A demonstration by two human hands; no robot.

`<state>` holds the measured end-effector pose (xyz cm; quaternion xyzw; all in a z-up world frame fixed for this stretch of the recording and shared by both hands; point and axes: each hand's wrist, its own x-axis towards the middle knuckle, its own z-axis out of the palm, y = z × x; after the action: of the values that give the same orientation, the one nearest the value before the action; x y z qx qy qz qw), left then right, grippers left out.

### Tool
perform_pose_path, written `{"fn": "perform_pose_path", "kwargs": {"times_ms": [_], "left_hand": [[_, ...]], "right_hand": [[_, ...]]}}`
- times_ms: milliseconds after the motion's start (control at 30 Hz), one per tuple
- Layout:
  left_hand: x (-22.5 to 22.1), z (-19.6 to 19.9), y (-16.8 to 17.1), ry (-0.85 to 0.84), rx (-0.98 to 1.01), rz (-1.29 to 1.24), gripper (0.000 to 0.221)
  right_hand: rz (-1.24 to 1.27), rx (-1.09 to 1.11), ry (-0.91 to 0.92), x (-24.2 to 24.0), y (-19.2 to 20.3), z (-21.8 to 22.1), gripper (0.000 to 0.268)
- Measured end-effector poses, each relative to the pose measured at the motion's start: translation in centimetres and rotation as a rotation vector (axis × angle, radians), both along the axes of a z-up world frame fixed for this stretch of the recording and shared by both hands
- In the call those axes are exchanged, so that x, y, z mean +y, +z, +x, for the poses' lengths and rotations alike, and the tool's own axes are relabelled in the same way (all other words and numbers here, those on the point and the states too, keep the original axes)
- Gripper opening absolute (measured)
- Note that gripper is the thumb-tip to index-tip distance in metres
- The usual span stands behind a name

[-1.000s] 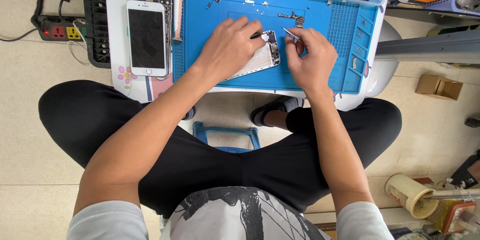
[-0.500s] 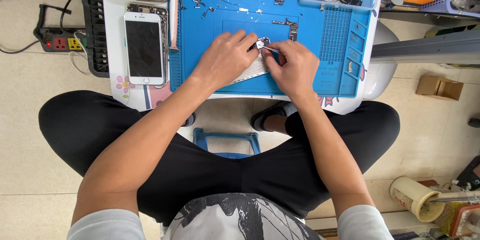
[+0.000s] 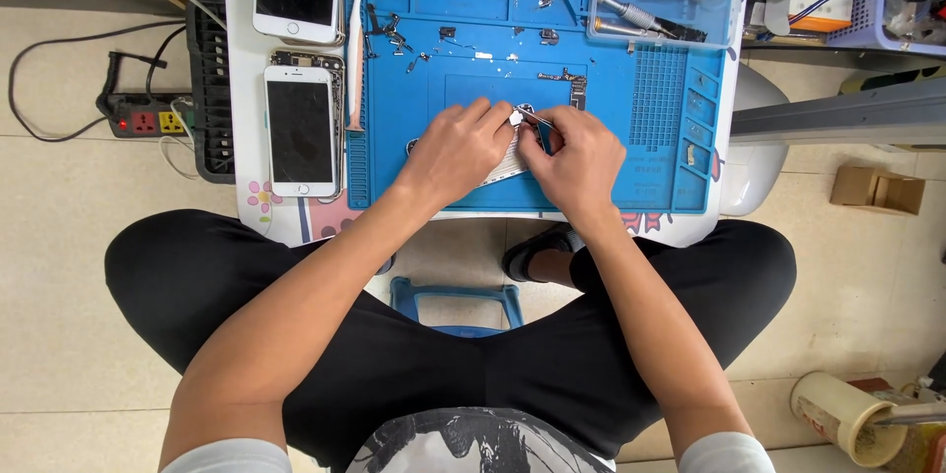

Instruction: The person is repairing a disassembled smartphone on a blue work mat. They use a metal spudger to carefully pry and separate internal components, such as the battery and logic board, from the phone's chassis. The workspace is organized with various tools and spare parts visible.

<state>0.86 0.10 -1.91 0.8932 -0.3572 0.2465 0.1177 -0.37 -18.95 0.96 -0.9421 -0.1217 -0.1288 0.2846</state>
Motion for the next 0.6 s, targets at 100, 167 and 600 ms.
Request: {"fn": "perform_pose_path", "kwargs": {"times_ms": [100, 167, 600], "left_hand": [[-0.5, 0.2, -0.9, 0.021, -0.013, 0.013, 0.020], [-0.9, -0.1, -0.9, 0.052, 0.002, 0.027, 0.021], [-1.9, -1.1, -1.4, 0.132, 0.005, 0.115, 0.013]], "right_hand": [[-0.010, 0.010, -0.011, 0.0, 0.1, 0.1, 0.009], [-0.003, 0.014, -0.016, 0.1, 0.1, 0.0, 0.008], [-0.023, 0.050, -0.028, -0.2, 0.5, 0.1, 0.005]]}}
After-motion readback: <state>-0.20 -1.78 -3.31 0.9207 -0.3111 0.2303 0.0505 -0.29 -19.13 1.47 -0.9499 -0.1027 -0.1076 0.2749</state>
